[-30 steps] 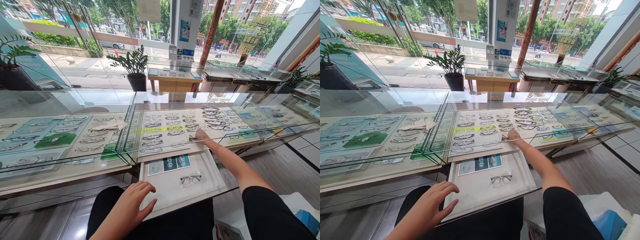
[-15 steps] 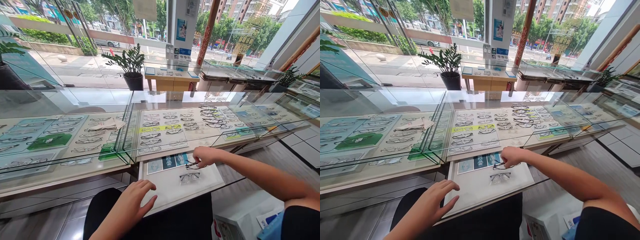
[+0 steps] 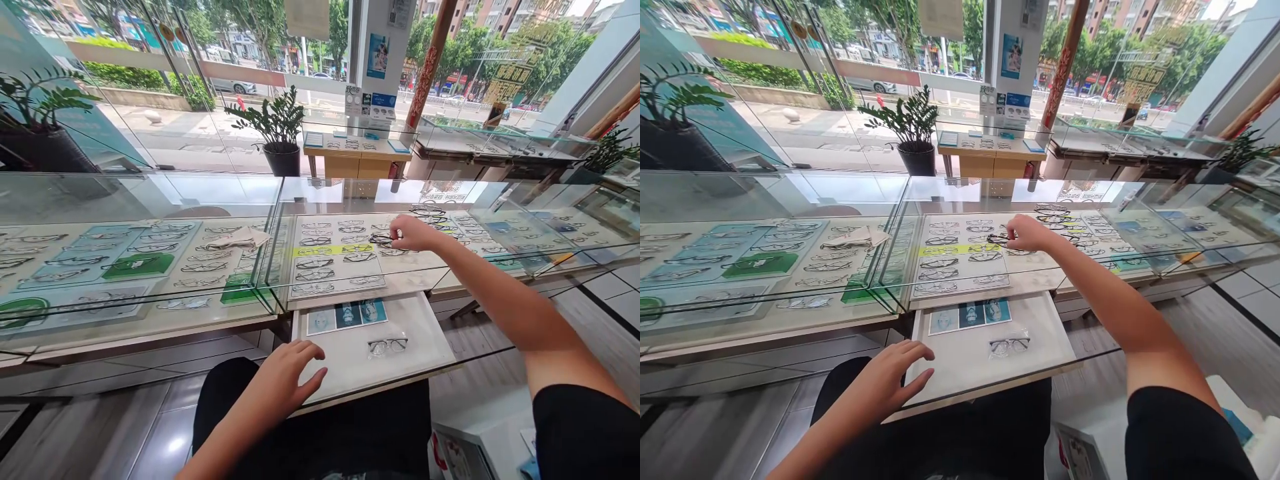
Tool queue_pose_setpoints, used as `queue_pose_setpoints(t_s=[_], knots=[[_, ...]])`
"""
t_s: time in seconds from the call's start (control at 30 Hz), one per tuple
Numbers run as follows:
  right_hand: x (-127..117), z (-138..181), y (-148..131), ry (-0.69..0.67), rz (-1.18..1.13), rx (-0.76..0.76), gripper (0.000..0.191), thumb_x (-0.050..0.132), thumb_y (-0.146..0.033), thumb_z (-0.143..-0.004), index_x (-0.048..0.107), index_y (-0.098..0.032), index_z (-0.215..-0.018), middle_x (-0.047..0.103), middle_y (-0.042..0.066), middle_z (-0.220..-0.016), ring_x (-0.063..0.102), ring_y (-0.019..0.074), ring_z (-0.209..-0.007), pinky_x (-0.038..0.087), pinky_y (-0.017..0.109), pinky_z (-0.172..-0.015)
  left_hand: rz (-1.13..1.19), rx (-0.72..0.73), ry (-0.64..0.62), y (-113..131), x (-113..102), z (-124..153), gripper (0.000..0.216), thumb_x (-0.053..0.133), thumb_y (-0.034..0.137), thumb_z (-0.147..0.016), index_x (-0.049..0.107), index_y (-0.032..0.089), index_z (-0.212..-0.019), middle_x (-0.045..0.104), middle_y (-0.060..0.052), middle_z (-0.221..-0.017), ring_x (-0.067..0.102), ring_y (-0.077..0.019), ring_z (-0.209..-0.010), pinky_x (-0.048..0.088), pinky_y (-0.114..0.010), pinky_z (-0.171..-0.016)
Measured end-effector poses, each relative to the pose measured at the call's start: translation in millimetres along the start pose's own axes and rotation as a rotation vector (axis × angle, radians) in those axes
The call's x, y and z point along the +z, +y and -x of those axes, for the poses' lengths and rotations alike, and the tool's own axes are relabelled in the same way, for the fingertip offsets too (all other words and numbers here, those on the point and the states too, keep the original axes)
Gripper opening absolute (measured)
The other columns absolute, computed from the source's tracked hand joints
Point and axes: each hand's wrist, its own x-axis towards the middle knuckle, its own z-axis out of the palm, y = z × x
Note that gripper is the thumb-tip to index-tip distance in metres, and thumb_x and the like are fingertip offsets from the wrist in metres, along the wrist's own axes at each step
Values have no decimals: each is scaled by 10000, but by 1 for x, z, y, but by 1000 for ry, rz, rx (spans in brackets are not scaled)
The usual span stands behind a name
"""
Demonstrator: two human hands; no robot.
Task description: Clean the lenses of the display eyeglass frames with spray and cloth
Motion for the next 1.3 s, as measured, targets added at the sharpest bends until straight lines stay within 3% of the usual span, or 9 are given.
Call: queue_pose_setpoints(t_s=[0.2,0.5,0.83,1.03,1.17,1.23,1.3], knots=[[27,-28,29,39,72,12,85,703,-195,-849,652,-202,-781,750,102,-933,631,296,-1054,438,372,-955,-5,-45,-19,4,0,1,310,570,468,-1064,758,237,-1147,807,-81,-1170,760,-309,-1108,584,-467,-1011],[46,-29,52,20,105,-30,90,725,-221,-855,661,-204,-794,736,105,-1017,594,299,-1077,408,380,-982,-3,-67,-54,6,1,0,291,573,434,-1067,746,227,-1175,798,-97,-1205,749,-315,-1141,571,-488,-1035],[47,-20,55,22,75,-23,71,682,-190,-890,749,-194,-866,769,121,-1108,621,316,-1129,442,413,-1053,-13,-20,14,5,1,1,283,591,442,-1059,769,238,-1139,816,-85,-1160,765,-299,-1065,576,-434,-975],[35,-13,53,5,40,-1,121,702,-242,-927,788,-183,-866,781,141,-1307,651,348,-1265,449,461,-1138,-23,-19,-2,3,1,1,290,593,445,-1061,775,238,-1149,815,-82,-1160,764,-302,-1054,575,-437,-971],[7,8,27,69,10,-3,214,683,-332,-971,797,-178,-1066,663,167,-1526,570,388,-1424,426,524,-1195,-11,-22,12,5,-1,3,272,607,434,-1059,782,241,-1136,817,-72,-1141,768,-290,-1028,576,-416,-935],[2,28,-6,113,-62,-133,307,622,-411,-1025,769,-220,-1215,663,136,-1511,577,365,-1427,451,506,-1181,-6,-25,26,6,-2,4,258,614,432,-1057,784,252,-1127,818,-62,-1127,771,-280,-1018,575,-400,-918],[16,50,-45,-62,-136,-283,314,567,-454,-1058,765,-297,-1243,726,83,-1423,657,305,-1328,508,428,-1119,-3,-24,27,6,-2,5,246,618,429,-1055,785,260,-1120,819,-55,-1116,773,-275,-1017,575,-390,-913]])
